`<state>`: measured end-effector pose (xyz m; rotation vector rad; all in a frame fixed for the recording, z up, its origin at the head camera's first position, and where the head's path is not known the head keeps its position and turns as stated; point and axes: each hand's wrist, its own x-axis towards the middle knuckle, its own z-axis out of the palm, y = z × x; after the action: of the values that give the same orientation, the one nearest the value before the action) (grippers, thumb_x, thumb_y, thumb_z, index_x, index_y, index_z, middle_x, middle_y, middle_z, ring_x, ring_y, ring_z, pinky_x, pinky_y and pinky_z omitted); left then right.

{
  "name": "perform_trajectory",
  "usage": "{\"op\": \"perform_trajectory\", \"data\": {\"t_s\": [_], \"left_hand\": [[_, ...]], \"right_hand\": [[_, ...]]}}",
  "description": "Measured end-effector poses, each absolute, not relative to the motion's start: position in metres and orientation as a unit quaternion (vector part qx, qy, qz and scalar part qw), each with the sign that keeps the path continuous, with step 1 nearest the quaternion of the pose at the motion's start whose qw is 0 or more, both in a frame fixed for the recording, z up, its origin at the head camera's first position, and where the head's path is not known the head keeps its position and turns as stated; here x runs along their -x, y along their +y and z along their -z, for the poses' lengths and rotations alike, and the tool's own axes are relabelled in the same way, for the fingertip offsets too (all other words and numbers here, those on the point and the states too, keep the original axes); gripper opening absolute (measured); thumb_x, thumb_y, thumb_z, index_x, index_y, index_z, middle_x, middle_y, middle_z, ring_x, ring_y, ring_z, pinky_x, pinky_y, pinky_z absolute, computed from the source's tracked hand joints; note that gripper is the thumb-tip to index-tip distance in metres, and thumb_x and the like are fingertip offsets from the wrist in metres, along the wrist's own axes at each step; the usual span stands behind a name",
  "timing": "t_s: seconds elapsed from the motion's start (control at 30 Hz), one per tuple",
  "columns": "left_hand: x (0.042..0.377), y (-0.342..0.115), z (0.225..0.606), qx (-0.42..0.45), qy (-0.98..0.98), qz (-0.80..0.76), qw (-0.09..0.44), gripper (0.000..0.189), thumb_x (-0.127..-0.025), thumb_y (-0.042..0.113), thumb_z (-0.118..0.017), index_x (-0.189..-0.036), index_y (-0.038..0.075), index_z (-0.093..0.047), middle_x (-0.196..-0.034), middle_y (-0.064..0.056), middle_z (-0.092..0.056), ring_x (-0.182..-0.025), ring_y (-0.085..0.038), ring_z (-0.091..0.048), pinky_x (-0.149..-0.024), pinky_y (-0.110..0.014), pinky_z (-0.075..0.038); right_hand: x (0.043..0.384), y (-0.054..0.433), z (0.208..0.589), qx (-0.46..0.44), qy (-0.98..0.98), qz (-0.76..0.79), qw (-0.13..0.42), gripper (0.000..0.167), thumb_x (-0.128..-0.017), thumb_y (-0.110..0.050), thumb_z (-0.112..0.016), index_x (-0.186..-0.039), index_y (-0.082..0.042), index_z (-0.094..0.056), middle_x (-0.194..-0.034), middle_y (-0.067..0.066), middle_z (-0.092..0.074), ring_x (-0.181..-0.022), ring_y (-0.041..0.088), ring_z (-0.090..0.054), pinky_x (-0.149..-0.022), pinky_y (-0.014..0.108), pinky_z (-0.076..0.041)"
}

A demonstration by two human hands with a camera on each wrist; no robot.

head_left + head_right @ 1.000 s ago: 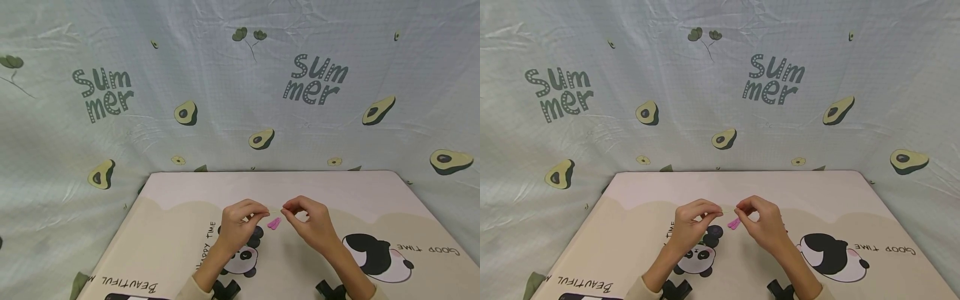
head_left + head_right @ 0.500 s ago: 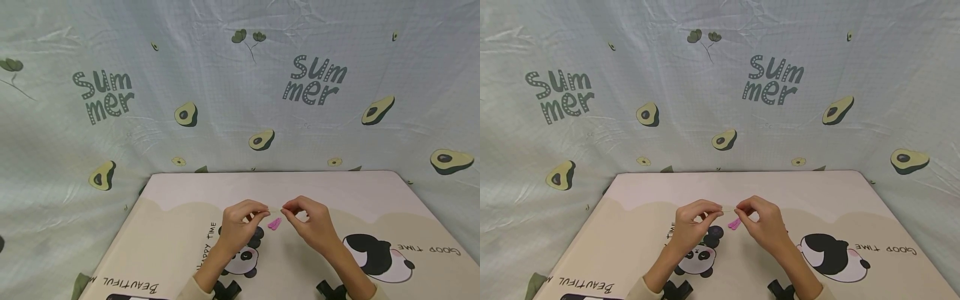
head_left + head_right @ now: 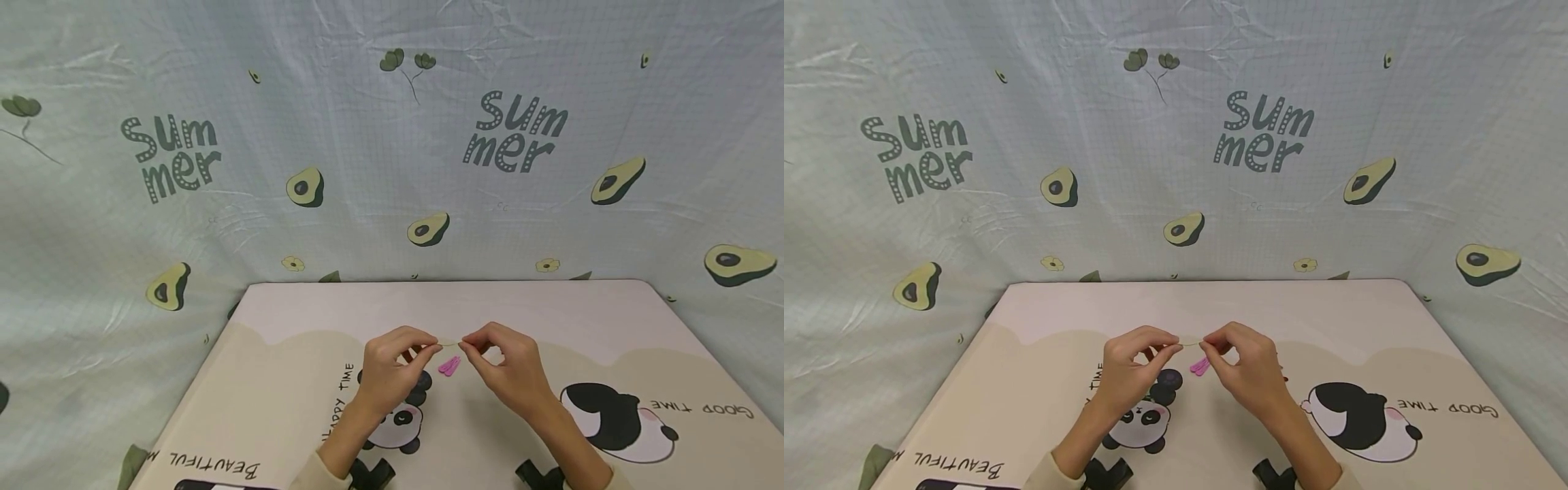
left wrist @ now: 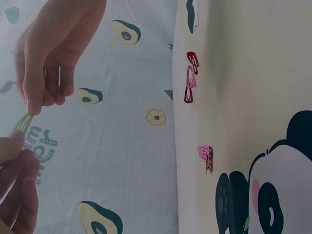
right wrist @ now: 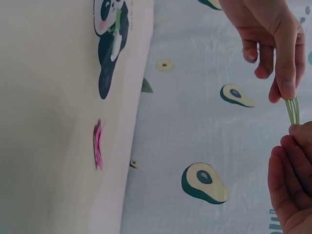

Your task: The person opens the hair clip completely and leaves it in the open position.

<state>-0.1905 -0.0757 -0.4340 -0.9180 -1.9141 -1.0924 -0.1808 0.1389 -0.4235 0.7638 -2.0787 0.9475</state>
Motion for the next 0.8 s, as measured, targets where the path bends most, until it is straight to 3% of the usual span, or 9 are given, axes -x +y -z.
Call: {"op": "perform_trajectory", "data": {"t_s": [0.23, 0.8], "left_hand": [[0.1897, -0.0738, 0.4356, 0.351, -0.748, 0.407, 0.389, 0.013, -0.084, 0.004, -0.083, -0.092, 0.01, -0.076, -0.082, 0.0, -0.075, -0.064, -0.007, -0.065, -0.058, -0.01, -0.052], [0.1901, -0.0739, 0.4365, 0.364, -0.741, 0.39, 0.408, 0.015, -0.082, 0.002, -0.084, -0.092, 0.009, -0.075, -0.081, -0.001, -0.075, -0.058, -0.007, -0.061, -0.056, -0.01, -0.051]], "right_hand": [[0.1814, 0.137, 0.4246, -0.316, -0.78, -0.382, 0.381, 0.029, -0.07, 0.008, -0.088, -0.087, -0.011, -0.074, -0.076, -0.005, -0.071, -0.063, 0.004, -0.063, -0.061, 0.012, -0.052], [0.1842, 0.1355, 0.4321, -0.328, -0.759, -0.408, 0.388, 0.031, -0.068, 0.011, -0.088, -0.082, -0.011, -0.072, -0.073, -0.003, -0.07, -0.061, 0.005, -0.059, -0.062, 0.013, -0.053]]}}
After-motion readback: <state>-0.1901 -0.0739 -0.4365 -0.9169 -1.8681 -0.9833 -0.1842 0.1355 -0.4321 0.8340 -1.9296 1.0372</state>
